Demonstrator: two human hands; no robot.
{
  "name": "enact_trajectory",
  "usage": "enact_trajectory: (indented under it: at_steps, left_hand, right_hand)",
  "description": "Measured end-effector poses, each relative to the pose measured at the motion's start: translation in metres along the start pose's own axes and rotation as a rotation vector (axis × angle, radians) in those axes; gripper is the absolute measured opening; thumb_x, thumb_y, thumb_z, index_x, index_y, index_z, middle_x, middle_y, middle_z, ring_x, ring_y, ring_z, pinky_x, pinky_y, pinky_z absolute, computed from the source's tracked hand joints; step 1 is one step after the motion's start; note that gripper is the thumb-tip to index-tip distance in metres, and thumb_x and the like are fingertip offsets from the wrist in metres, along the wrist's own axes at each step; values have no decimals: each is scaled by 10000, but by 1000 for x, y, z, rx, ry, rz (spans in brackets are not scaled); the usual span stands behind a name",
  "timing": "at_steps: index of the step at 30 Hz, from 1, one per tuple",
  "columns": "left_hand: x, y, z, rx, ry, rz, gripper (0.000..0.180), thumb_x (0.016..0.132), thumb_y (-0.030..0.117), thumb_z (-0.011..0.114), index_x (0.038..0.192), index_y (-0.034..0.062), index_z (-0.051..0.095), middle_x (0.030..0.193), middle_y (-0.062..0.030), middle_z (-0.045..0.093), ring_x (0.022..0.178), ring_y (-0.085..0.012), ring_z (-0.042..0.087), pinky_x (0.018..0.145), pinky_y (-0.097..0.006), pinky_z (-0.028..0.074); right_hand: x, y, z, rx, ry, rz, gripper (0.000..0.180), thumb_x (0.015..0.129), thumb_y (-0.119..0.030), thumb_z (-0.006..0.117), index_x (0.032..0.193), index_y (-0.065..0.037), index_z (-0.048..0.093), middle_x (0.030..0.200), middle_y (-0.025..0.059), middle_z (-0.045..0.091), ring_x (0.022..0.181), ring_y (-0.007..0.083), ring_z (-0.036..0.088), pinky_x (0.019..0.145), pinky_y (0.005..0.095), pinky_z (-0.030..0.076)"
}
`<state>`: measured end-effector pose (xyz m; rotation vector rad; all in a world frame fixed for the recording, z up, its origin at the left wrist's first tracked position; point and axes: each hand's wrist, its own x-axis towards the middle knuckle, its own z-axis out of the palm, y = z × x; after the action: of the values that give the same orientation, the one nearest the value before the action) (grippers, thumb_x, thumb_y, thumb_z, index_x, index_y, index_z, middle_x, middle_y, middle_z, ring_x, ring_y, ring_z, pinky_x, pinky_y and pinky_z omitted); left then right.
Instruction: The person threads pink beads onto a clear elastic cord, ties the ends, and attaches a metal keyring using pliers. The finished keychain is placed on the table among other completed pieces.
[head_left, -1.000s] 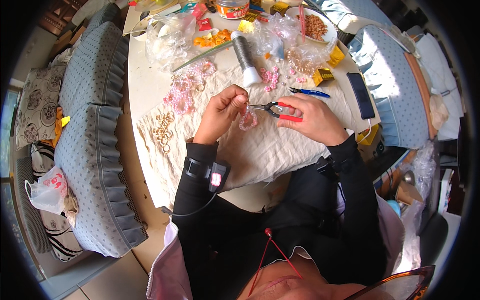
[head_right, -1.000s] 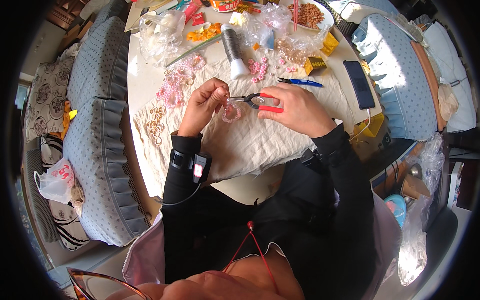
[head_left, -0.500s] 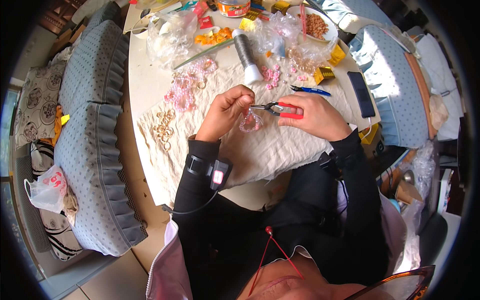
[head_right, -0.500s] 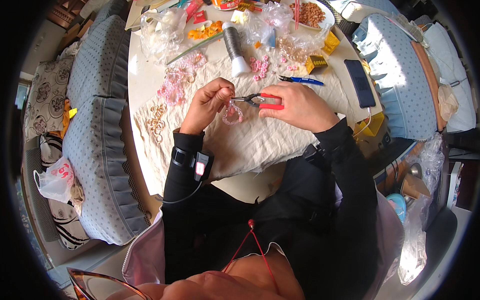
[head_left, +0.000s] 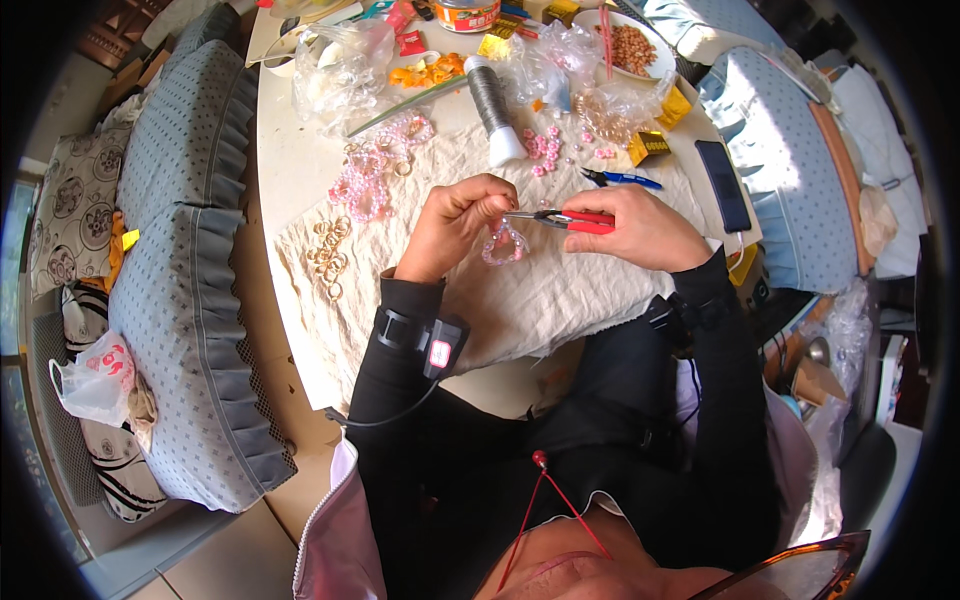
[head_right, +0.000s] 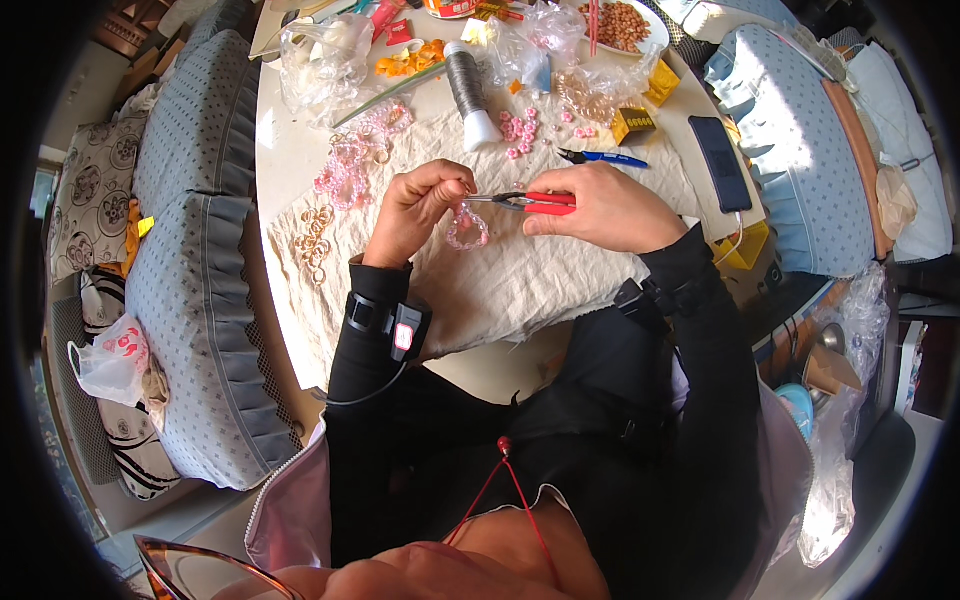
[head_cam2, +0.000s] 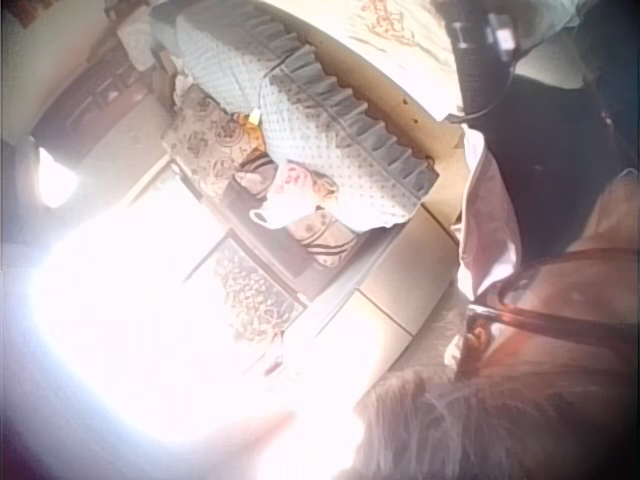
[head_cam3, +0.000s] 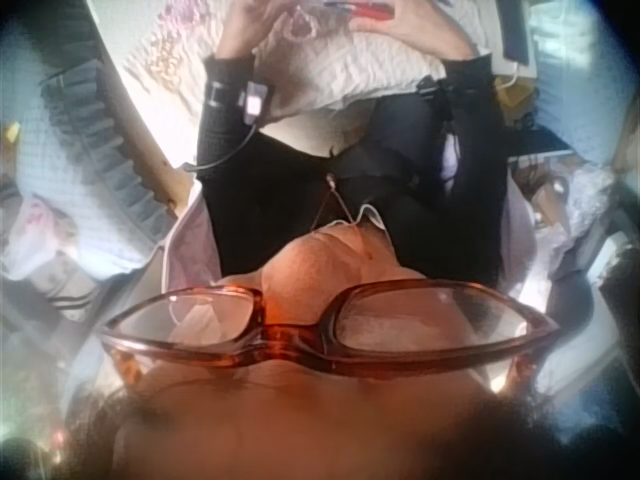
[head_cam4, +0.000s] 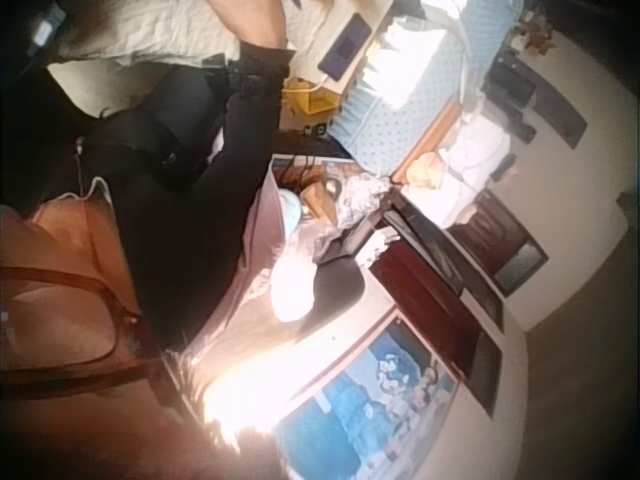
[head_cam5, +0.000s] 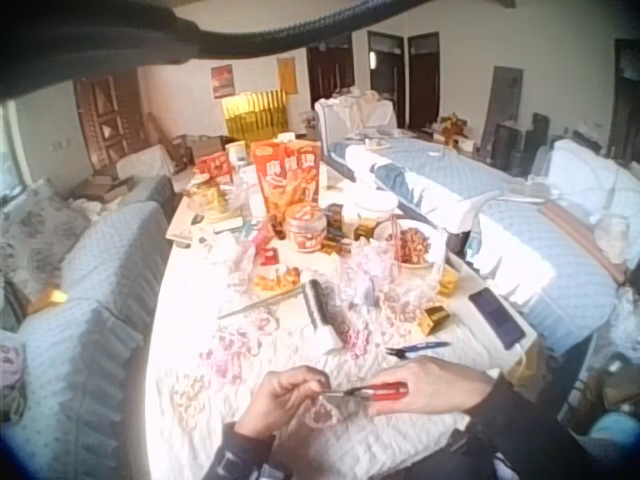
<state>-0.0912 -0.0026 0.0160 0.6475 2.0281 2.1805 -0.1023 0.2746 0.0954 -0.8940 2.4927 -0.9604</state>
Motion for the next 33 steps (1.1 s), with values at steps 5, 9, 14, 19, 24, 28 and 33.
enact_trajectory:
  at_steps: [5, 9, 14, 19, 24, 28, 33]
  left_hand:
    - [0, 0, 1, -86, 2, -32, 200, 1049, 193, 663, 1064, -2, 706, 984, -29, 699, 792, -99, 634, 711, -262, 541]
    - [0, 1, 4, -76, 1, -9, 173, 1052, 168, 660, 1043, 0, 700, 937, -13, 692, 769, -82, 631, 683, -261, 539]
    - [0, 4, 7, 6, 20, 1, 169, 1055, 169, 658, 1036, 6, 698, 929, -10, 691, 755, -80, 619, 659, -262, 537]
    - [1, 5, 8, 75, 41, -17, 177, 1049, 188, 672, 1024, 15, 702, 884, 6, 680, 726, -71, 601, 651, -256, 524]
    - [1, 5, 9, 117, 66, -22, 186, 1043, 200, 686, 1008, 18, 706, 840, 12, 669, 706, -68, 593, 643, -253, 511]
    - [1, 4, 10, 124, 73, -13, 189, 1044, 196, 686, 1005, 12, 706, 827, 10, 665, 697, -67, 587, 636, -254, 506]
    - [1, 3, 7, 144, 69, -63, 196, 1064, 183, 655, 1042, -3, 712, 932, -2, 691, 758, -69, 607, 694, -252, 521]
  right_hand:
    - [-1, -2, -4, 68, -66, 89, 537, 892, -477, 807, 1147, -10, 736, 996, 170, 748, 883, 322, 705, 832, 382, 539]
    - [-1, -2, -5, 58, -84, 91, 542, 891, -482, 808, 1143, -7, 741, 1001, 175, 750, 886, 326, 707, 832, 381, 540]
    - [0, -1, -5, 13, -82, 59, 532, 895, -473, 804, 1140, -6, 733, 994, 181, 747, 877, 341, 704, 822, 387, 540]
    - [1, 0, -2, -37, -31, -13, 464, 892, -430, 803, 1093, -21, 718, 955, 180, 730, 856, 371, 692, 793, 413, 539]
    - [0, 1, 2, -57, 20, -33, 394, 898, -377, 798, 1053, -26, 709, 918, 185, 718, 829, 387, 685, 762, 421, 539]
    - [0, 7, 9, -47, 67, -55, 342, 900, -328, 803, 1047, -32, 715, 880, 183, 721, 781, 389, 684, 720, 415, 542]
    - [-1, 15, 21, -12, 114, -19, 318, 901, -308, 809, 1037, -36, 718, 865, 183, 722, 779, 389, 695, 704, 423, 544]
